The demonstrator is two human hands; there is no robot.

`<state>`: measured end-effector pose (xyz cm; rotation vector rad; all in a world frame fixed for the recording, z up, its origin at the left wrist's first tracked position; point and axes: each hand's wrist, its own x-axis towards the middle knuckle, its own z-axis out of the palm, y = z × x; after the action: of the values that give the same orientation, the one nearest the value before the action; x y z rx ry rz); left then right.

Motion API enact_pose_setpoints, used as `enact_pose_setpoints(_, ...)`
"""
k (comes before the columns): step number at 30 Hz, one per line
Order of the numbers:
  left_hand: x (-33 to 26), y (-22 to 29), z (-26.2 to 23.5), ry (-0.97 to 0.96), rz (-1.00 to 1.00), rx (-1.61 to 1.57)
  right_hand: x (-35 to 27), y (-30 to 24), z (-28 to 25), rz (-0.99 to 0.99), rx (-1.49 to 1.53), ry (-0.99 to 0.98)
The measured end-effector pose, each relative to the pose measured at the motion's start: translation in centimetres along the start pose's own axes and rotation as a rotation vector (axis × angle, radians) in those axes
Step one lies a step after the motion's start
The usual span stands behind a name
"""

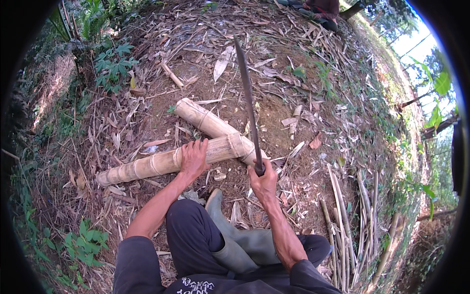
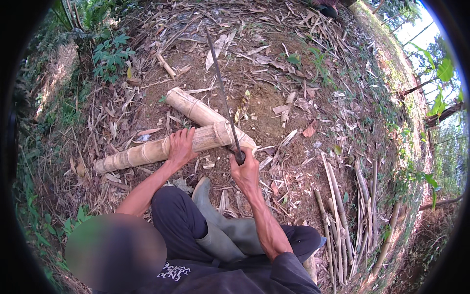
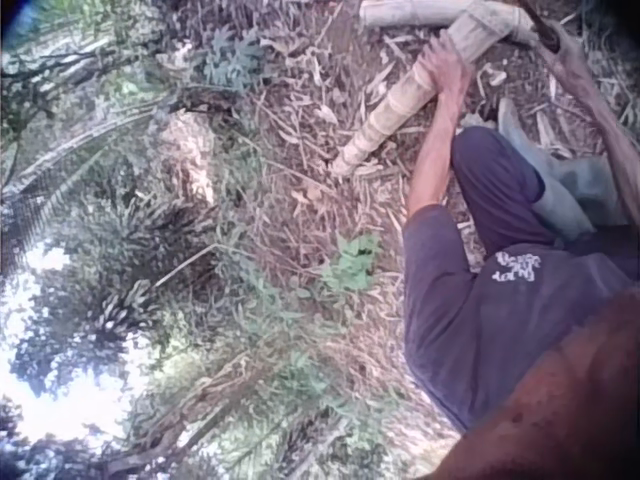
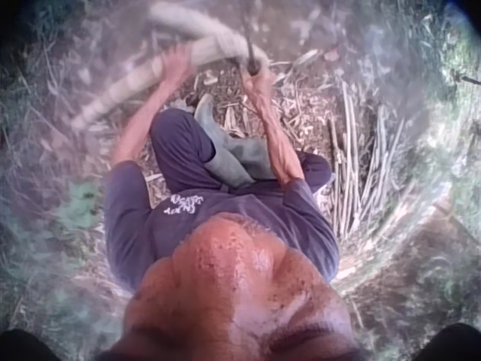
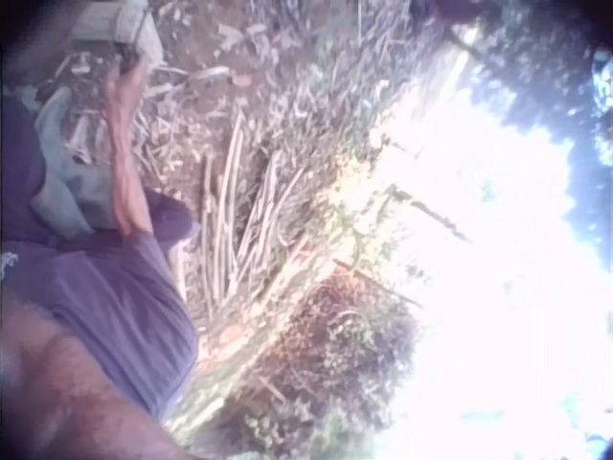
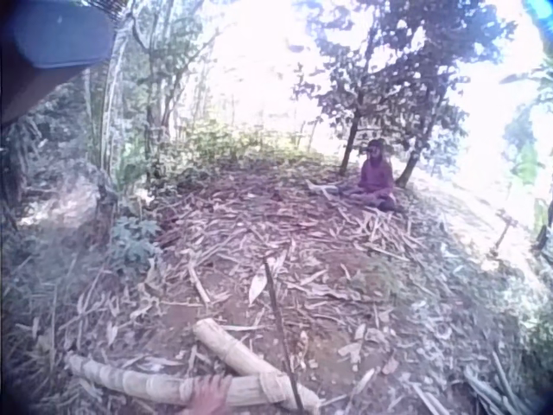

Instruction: The person sits on the forest floor and uses a machete to chop a long bamboo pole into smaller sections. They repeatedly strike the bamboo to sever it, creating a pile of cut pieces.

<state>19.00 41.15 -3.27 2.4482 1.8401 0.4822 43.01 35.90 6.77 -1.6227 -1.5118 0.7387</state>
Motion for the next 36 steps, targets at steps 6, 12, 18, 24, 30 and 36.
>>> enact_pose_setpoints(6,0.3,0.4,-1.1,-0.05,-0.007,-0.011,-1.5,3.0,0.7,-0.104,-0.025,0.102)
enact_pose_setpoints(12,-0.6,1.9,-0.4,0.02,-0.005,0.096,-1.6,8.2,-1.4,0.311,-0.232,-0.206)
enact_pose_setpoints(18,0.1,2.3,0.8,0.055,0.01,0.103,1.6,-2.8,-3.3,-0.032,0.173,-0.011)
enact_pose_setpoints(24,0.6,4.0,1.8,0.036,0.015,0.089,-0.6,10.7,-1.9,0.245,-0.299,-0.239)
enact_pose_setpoints(30,-0.8,4.1,2.0,0.004,-0.014,0.12,0.0,3.3,-3.5,0.142,-0.11,-0.197)
enact_pose_setpoints(36,1.3,4.3,1.5,0.029,-0.002,0.089,0.4,3.9,-3.3,-0.043,0.136,0.006)
